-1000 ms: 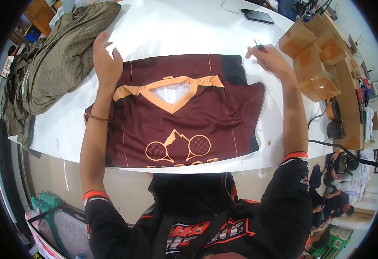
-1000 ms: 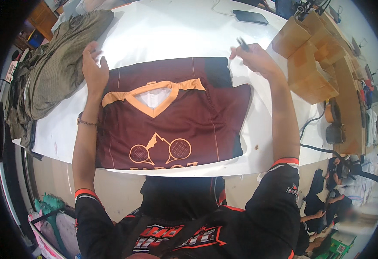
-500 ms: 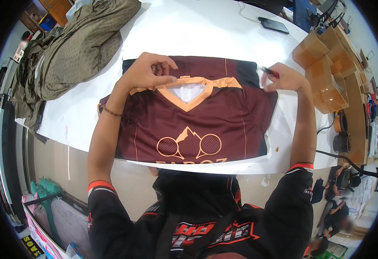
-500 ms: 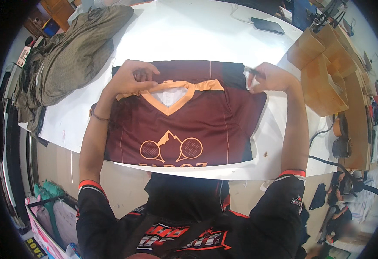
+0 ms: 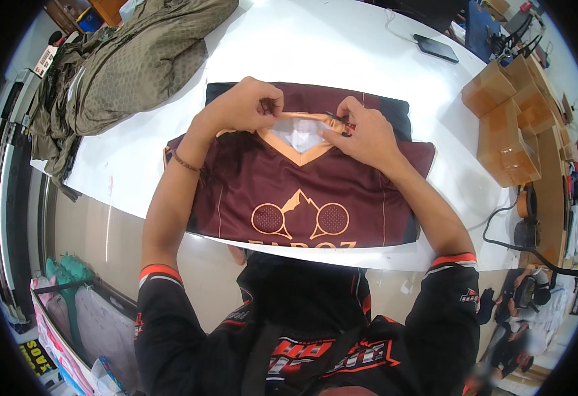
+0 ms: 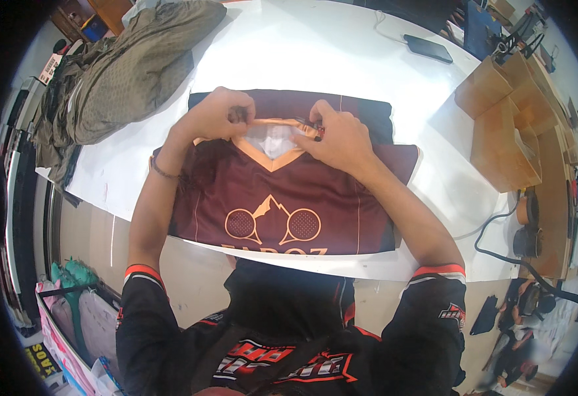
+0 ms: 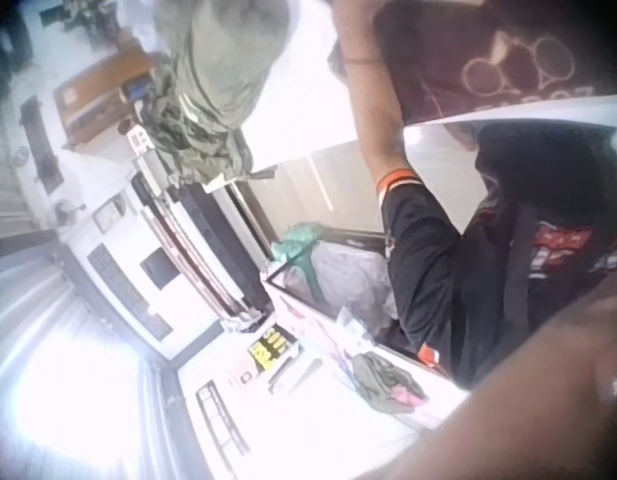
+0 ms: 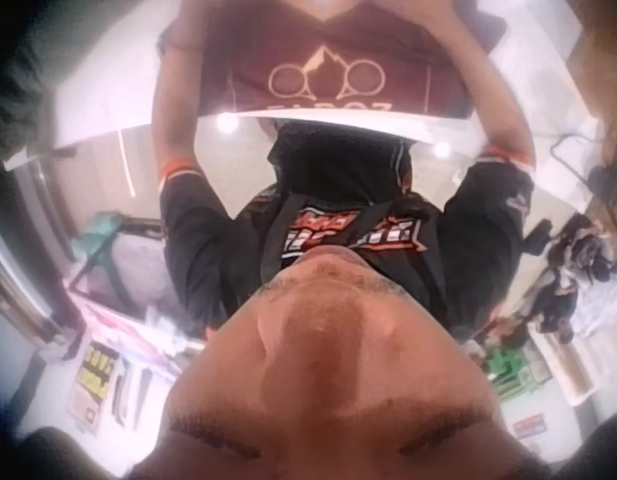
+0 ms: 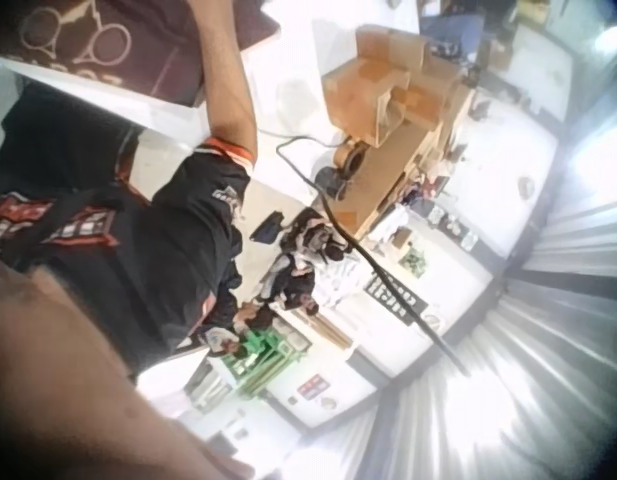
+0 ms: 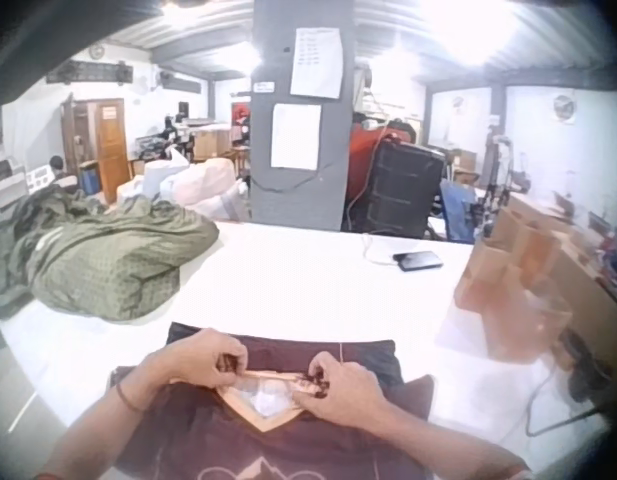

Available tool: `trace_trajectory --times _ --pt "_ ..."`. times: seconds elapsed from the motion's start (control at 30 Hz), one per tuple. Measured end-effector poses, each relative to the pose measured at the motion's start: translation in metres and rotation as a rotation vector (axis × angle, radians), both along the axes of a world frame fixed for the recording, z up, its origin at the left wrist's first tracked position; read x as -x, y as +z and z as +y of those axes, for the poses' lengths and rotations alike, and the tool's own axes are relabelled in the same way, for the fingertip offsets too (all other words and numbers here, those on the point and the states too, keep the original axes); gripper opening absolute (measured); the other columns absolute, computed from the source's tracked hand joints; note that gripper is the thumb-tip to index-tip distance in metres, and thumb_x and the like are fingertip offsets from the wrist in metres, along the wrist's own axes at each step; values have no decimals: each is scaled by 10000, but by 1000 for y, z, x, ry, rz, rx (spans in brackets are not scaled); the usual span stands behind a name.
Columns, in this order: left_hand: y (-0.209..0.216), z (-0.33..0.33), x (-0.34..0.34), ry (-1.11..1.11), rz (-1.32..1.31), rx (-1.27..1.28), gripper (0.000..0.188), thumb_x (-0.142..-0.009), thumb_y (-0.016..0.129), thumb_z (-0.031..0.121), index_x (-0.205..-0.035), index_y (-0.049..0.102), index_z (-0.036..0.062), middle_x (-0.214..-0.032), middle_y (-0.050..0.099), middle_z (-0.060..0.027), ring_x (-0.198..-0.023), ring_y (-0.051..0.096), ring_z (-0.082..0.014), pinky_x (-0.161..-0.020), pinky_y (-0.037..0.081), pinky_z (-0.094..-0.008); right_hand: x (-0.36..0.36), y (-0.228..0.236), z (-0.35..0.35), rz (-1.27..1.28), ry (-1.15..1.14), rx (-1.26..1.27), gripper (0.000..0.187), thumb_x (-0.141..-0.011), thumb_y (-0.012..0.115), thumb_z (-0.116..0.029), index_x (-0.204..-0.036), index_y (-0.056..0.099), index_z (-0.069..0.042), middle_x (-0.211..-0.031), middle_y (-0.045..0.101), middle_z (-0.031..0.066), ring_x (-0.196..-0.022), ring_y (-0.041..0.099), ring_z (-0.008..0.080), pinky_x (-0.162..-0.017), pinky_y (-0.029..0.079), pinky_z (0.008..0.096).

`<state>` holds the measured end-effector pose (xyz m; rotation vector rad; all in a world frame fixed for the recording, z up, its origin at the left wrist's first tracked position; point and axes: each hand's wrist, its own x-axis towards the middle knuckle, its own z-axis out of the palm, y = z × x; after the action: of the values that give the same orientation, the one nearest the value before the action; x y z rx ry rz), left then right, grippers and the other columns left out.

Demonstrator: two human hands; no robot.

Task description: The person uses a red utility knife to cut the neck tags off two shirts on a white table. They first remove the tag from a maroon sports jersey, then from a camouflage-patterned shirt, placing the cut pieces aside.

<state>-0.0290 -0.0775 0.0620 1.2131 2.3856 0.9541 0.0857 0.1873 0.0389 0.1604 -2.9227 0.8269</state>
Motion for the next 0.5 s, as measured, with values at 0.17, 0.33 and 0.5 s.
trace_trajectory --times 0.17,0.33,0.5 --pt "-7 -8 10 -37 -96 -225 152 -799 663 -41 -907 763 -4 -920 701 -64 -804 666 -144 -724 557 -286 -3 -8 2 86 -49 34 279 -826 715 -265 -988 667 -43 -848 724 138 -800 711 336 -720 550 448" --pt "-3 1 3 49 -128 -214 143 -797 668 -27 -910 756 -27 -870 678 -63 -739 662 -125 -641 538 -284 3 -27 10 261 -69 335 207 -840 679 -182 -955 694 -11 -796 708 147 -704 686 285 -663 531 399" --pt "-1 6 -14 64 241 -26 126 -729 727 43 -844 708 -6 -868 658 -97 -689 669 -173 -608 522 -327 7 -27 17 148 -132 566 210 -885 653 -172 -949 702 22 -727 662 99 -646 605 154 -602 477 325"
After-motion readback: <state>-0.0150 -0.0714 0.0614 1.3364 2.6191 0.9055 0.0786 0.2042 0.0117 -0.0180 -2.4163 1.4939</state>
